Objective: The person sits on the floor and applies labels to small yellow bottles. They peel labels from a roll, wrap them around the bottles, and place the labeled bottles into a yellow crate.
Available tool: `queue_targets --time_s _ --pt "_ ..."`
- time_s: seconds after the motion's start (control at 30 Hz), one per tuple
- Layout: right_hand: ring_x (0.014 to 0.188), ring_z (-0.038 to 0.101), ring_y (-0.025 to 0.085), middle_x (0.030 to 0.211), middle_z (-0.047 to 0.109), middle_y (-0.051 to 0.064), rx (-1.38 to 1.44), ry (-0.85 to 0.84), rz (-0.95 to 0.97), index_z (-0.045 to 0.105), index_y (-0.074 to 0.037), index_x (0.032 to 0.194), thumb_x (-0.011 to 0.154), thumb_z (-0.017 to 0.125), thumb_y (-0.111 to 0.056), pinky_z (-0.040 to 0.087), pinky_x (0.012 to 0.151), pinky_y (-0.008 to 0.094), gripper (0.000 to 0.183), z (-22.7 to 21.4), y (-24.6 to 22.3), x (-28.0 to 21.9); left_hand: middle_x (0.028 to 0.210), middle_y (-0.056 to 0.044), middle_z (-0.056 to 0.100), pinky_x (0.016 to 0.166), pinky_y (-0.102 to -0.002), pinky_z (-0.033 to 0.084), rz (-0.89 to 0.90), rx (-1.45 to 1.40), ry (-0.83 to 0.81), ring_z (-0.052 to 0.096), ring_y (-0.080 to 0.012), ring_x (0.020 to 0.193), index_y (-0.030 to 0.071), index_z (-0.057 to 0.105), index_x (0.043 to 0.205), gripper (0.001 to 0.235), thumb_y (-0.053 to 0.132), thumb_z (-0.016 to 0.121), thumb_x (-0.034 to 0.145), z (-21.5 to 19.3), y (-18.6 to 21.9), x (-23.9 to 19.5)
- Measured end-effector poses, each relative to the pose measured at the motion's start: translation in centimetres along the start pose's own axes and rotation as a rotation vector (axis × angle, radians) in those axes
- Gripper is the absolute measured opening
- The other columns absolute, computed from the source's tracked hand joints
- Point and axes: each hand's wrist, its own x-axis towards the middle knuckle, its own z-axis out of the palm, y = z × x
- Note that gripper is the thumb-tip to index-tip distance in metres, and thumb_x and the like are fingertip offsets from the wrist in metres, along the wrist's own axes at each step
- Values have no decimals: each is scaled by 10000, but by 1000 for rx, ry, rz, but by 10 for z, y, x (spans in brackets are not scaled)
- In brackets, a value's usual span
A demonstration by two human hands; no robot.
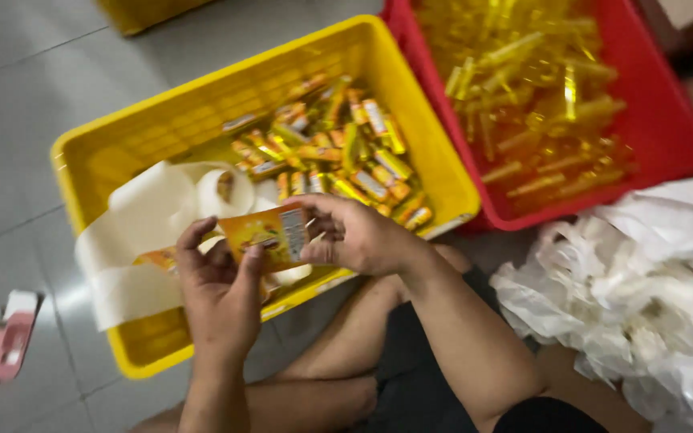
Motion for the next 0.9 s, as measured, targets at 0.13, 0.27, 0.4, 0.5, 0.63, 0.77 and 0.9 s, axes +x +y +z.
queue_targets --time_s 0.13,0.27,0.4,0.5,0.63,0.77,0.9 --pt "872 634 112 907 741 54 -130 307 -87 748 8 1138 1000 698 -146 570 739 271 212 -59 17 -35 997 -136 690 875 -330 597 131 37 -159 713 -223 948 120 356 1415 586 -51 660 944 78 -31 28" --pt "839 665 141 884 761 75 -313 669 -66 775 -19 1024 974 724 -112 570 786 319 117 -139 18 -82 1078 -224 676 935 -419 598 98 60 -350 709 -341 1046 77 317 1421 605 -14 671 939 170 -69 57" --pt "604 582 99 651 636 -49 -569 1094 250 760 -193 869 999 737 -339 417 564 280 197 -229 23 -112 1321 -371 584 961 -520 608 112 439 -499 629 -537 1177 12 287 1451 724 47 722 873 270 -86 74" --pt "1147 658 457 1146 703 289 -815 874 205 680 59 1248 855 714 -37 537 950 498 406 -284 35 -130 1323 -311 592 1061 -557 520 215 704 -645 599 -484 1250 42 408 1441 656 115 704 860 316 -131 97" --pt "1268 579 501 1332 635 306 -1015 568 277 510 3 1472 794 762 16 475 1092 563 724 -299 53 -116 1273 -222 605 993 -517 568 274 875 -645 650 -444 1176 107 552 1319 447 193 652 891 346 -175 104" --pt "1055 724 434 1079 751 182 -1517 270 585 713 -73 1214 933 608 -92 582 862 558 301 -314 70 -108 1194 -147 619 905 -437 603 386 961 -514 690 -367 1095 116 611 1231 314 182 585 926 347 -175 96" --pt "980 746 379 976 759 88 -1712 257 579 686 -192 1212 977 568 -136 573 833 515 268 -361 144 -117 1004 -159 645 766 -474 610 473 977 -458 710 -395 912 74 645 1100 241 193 585 899 348 -182 95"
